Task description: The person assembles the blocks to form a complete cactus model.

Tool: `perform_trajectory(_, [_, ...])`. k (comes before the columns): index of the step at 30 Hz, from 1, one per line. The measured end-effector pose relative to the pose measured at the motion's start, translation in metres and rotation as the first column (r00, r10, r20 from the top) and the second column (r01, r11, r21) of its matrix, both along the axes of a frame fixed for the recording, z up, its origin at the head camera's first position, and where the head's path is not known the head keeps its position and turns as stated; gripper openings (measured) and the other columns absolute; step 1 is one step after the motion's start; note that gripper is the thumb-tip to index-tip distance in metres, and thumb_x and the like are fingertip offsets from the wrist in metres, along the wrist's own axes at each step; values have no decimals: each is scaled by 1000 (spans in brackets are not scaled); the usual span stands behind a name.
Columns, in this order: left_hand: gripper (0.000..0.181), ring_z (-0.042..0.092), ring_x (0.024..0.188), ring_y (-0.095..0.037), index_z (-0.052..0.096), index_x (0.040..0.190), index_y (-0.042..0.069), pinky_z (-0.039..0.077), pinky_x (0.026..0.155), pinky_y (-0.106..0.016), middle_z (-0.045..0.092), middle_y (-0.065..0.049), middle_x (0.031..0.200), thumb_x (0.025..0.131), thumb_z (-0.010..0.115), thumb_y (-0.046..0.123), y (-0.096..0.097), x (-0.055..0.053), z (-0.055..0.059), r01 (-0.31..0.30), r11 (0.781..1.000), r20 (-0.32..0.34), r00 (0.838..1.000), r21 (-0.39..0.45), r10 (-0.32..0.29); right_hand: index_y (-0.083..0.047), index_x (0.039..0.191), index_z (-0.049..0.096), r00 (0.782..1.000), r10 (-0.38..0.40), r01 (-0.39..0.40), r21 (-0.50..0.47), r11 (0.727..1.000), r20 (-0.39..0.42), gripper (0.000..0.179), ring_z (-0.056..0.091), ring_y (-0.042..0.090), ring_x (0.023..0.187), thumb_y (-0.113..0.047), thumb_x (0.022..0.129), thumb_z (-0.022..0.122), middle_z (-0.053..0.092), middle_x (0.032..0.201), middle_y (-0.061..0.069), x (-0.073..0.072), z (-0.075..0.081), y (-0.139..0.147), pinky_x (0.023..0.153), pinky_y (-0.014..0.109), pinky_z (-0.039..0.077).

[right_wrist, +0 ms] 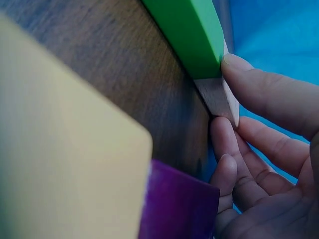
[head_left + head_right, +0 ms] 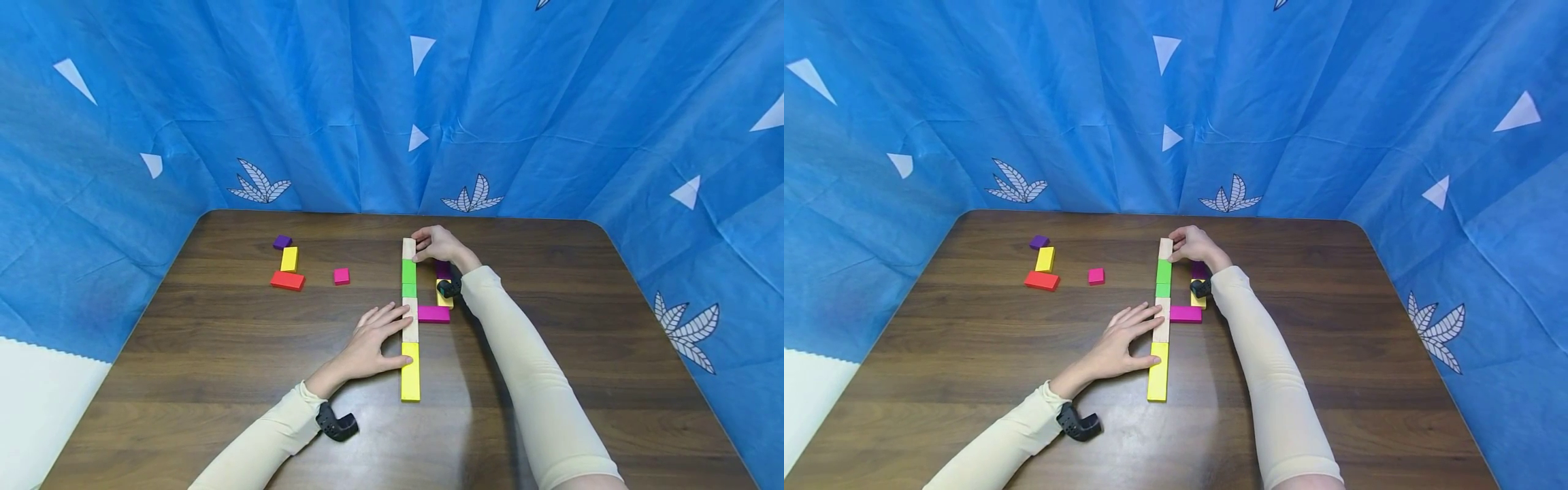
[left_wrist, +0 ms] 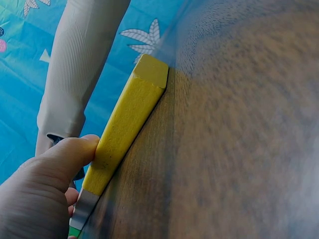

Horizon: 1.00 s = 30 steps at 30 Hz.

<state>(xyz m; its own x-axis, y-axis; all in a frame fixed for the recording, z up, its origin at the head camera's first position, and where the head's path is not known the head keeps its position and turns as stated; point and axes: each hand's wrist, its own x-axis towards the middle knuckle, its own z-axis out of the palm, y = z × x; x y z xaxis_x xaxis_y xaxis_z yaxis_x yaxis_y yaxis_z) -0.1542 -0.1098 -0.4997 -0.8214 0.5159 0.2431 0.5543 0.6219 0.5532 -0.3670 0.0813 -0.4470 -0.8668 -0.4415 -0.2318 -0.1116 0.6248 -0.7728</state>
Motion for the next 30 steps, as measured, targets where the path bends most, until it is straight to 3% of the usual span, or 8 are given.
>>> perform_trajectory(9, [72, 31, 146, -32, 54, 141, 11, 21, 117, -58, 43, -4, 153, 80, 74, 46, 1, 0, -1, 2, 1000, -7, 1000, -5, -2, 0, 137, 52, 1000, 19, -18, 5, 1000, -20, 60, 59, 29, 111, -13, 84, 76, 58, 129, 19, 1, 2, 4, 99, 40, 50])
perform_trajectory(15, [72, 32, 146, -33, 54, 140, 10, 21, 116, -58, 43, -5, 153, 80, 74, 45, 2, 0, -1, 6, 1000, -13, 1000, 3, -6, -5, 142, 48, 992, 18, -21, -23, 1000, -125, 61, 53, 33, 124, -22, 89, 71, 51, 143, 16, 10, 11, 19, 106, 49, 45])
perform_trajectory(23, [73, 30, 146, -32, 53, 141, 11, 19, 118, -57, 42, -3, 154, 80, 74, 45, 0, 0, -1, -3, 1000, 3, 1000, 3, 3, -10, 145, 47, 958, -11, -3, -51, 999, -288, 60, 35, 33, 142, -30, 92, 67, 43, 152, 13, 43, 17, 55, 114, 57, 30])
perform_trajectory(30, [73, 31, 146, -33, 54, 140, 10, 20, 117, -58, 43, -5, 153, 79, 75, 44, 1, -1, -2, 0, 1000, -2, 1000, 11, 0, -8, 146, 45, 957, -30, 18, -46, 999, -288, 59, 31, 35, 145, -27, 94, 65, 37, 156, 12, 78, 3, 81, 115, 59, 27])
